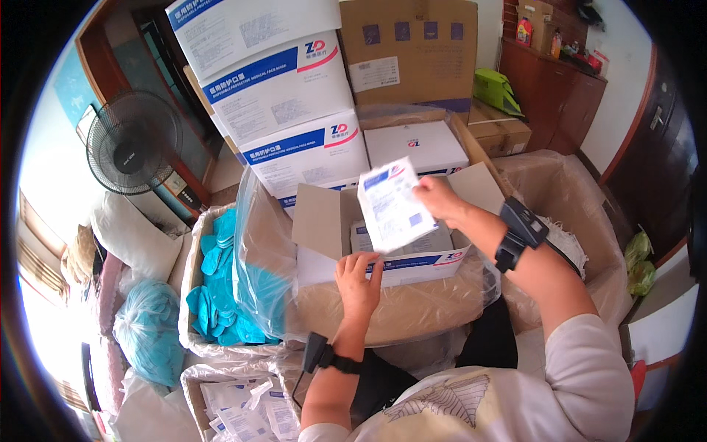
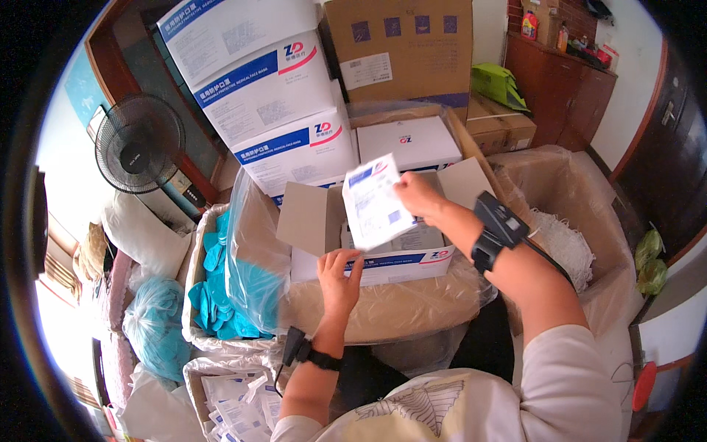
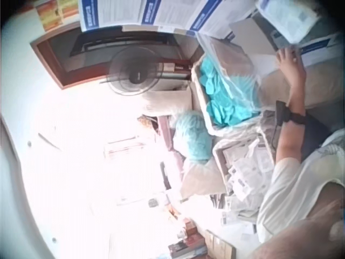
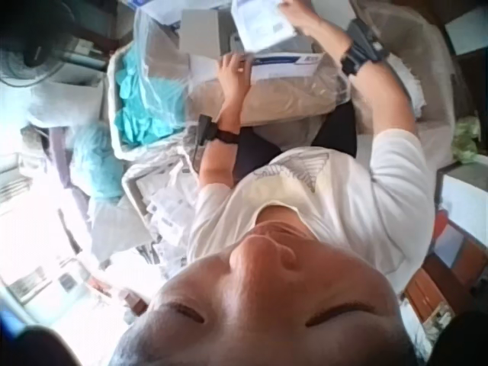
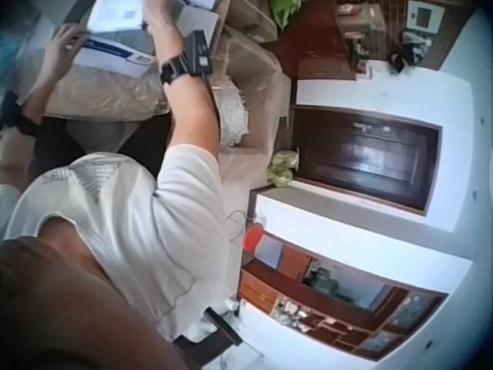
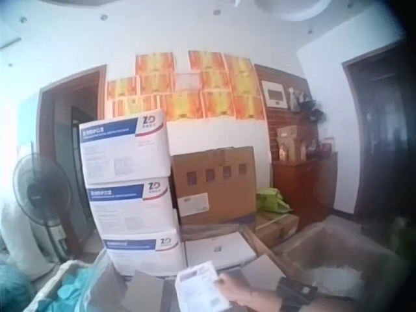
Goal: The person is seen taking masks out of small individual packages and putting them into a larger box.
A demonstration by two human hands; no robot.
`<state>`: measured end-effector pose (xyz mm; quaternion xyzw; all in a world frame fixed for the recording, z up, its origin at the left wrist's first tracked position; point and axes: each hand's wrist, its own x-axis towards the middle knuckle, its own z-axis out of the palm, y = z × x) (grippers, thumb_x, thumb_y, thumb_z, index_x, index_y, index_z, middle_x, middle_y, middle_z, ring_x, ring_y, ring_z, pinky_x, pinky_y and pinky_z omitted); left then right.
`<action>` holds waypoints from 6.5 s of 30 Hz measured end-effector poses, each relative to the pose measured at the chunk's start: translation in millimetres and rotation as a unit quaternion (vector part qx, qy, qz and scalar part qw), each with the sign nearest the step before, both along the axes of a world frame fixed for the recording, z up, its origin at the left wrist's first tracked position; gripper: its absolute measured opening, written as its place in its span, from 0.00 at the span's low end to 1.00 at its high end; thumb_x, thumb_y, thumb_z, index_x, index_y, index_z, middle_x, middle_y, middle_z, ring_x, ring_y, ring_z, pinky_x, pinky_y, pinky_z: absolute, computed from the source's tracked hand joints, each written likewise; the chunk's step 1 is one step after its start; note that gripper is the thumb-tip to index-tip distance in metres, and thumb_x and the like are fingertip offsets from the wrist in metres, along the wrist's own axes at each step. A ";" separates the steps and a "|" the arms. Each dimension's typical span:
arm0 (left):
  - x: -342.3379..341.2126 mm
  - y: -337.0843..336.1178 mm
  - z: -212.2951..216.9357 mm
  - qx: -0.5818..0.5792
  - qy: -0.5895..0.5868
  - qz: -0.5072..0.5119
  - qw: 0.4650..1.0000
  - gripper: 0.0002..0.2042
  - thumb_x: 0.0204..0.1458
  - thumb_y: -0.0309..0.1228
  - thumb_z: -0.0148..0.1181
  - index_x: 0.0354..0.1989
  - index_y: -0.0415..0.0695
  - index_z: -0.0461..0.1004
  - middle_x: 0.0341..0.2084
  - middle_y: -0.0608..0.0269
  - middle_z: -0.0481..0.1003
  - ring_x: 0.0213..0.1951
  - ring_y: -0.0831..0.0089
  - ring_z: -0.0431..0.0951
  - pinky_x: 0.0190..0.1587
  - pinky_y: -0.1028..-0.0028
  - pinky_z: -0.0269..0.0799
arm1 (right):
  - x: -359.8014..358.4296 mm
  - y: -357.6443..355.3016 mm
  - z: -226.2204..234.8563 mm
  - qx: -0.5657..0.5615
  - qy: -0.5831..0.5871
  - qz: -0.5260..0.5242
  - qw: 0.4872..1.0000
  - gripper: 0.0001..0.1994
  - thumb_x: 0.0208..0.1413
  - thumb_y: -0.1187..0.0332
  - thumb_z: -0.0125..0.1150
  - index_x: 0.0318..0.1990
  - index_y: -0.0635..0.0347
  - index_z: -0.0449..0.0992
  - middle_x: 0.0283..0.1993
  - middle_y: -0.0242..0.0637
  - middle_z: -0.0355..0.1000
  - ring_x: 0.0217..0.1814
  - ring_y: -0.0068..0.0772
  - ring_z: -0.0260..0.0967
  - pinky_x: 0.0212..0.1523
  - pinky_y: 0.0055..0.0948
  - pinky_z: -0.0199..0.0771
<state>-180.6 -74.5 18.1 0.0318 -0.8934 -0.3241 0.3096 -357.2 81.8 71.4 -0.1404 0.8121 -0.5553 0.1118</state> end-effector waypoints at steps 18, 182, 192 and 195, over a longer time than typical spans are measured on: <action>61.6 46.8 86.2 0.100 -0.181 -0.194 0.959 0.08 0.51 0.34 0.53 0.37 0.45 0.72 0.25 0.59 0.75 0.28 0.67 0.76 0.32 0.72 0.70 | 169.6 130.4 13.3 -0.056 0.201 0.078 0.975 0.19 0.52 0.64 0.55 0.49 0.60 0.62 0.42 0.34 0.68 0.40 0.29 0.67 0.36 0.28 0.66; 286.4 -145.4 -24.3 0.322 0.004 0.303 0.897 0.19 0.55 0.37 0.47 0.49 0.36 0.66 0.45 0.55 0.69 0.47 0.65 0.68 0.52 0.70 0.59 | 185.2 11.0 -0.6 -0.389 -0.212 0.122 0.888 0.20 0.58 0.57 0.46 0.54 0.59 0.61 0.52 0.34 0.63 0.53 0.26 0.61 0.52 0.32 0.63; 128.6 80.4 18.5 0.667 0.036 -0.101 0.737 0.17 0.57 0.37 0.45 0.50 0.39 0.63 0.46 0.62 0.68 0.48 0.72 0.67 0.49 0.71 0.64 | 227.5 42.1 -35.1 -0.236 -0.210 0.071 0.946 0.18 0.58 0.54 0.47 0.41 0.61 0.70 0.35 0.29 0.70 0.33 0.18 0.67 0.31 0.18 0.69; 119.9 96.8 12.6 0.671 0.023 -0.071 0.738 0.16 0.56 0.37 0.49 0.48 0.40 0.65 0.44 0.62 0.69 0.44 0.73 0.70 0.46 0.72 0.66 | 228.5 62.5 -53.2 -0.178 -0.144 0.105 0.968 0.15 0.56 0.57 0.51 0.35 0.62 0.72 0.28 0.32 0.71 0.29 0.19 0.67 0.29 0.22 0.68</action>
